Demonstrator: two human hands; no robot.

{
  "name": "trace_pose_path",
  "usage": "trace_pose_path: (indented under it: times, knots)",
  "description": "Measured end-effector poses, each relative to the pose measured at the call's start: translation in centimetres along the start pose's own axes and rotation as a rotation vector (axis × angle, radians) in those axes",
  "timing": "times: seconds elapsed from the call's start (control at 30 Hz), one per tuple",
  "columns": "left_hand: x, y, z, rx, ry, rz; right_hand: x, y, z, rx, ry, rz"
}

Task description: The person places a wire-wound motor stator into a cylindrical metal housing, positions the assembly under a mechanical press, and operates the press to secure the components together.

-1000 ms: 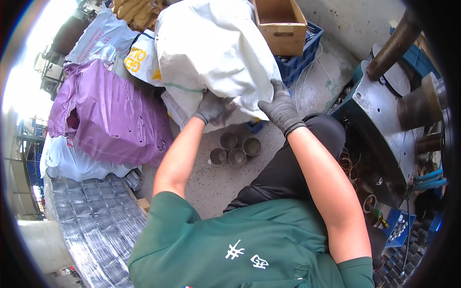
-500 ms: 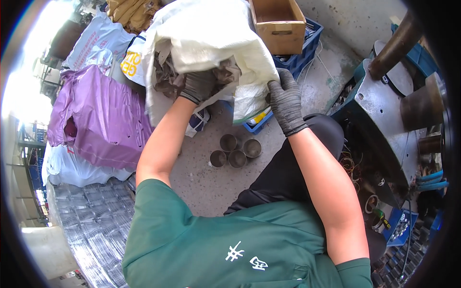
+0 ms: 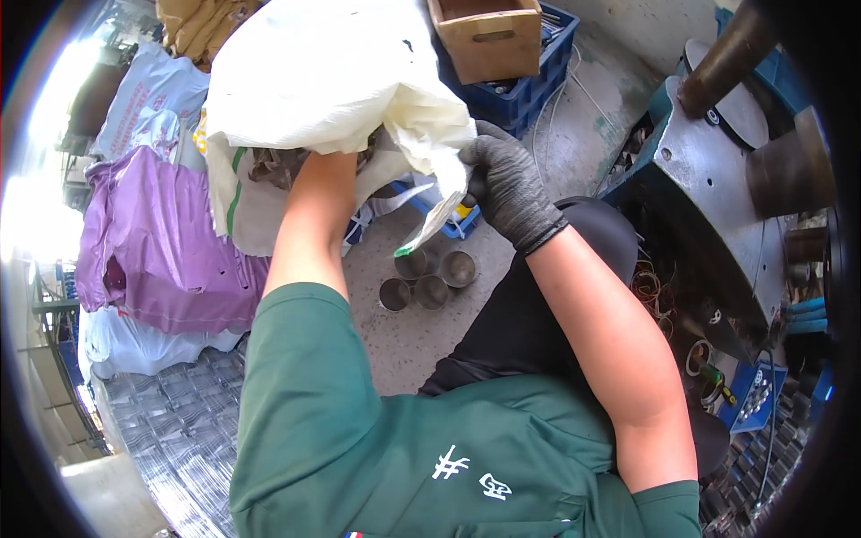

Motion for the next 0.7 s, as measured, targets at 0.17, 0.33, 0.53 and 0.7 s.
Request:
trace_pose_path:
  times: [0.17,0.33,0.53,0.7]
  knots:
    - [-2.4,1.8,-0.5,-0.046,0.078,0.056,-0.3,0.6,-0.4,-0.16,0.103,-0.304]
    - [-4.1,2.4,-6.3,-0.174,0.183,0.069,0.8,1.1,-0.3,-0.194,0.209,-0.396]
    - [-4.2,0.2,-19.0,-0.305,0.302,0.151,1.8,0.9,-0.9,-0.187,0.307,-0.462]
    - [-5.2,9.5,-32.8,0.411,0.433,-0.514,6.3,1.5,-0.4,0.229,0.35,-0.814]
Point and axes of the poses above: each hand's wrist, its own z-axis towards the middle knuckle, its own x-axis out of the back of the hand, y = z × x, the point moved 1 cm from there along z, towards the middle knuckle, and after that the axes turned 2 degrees about -z, right-handed, at the moved point
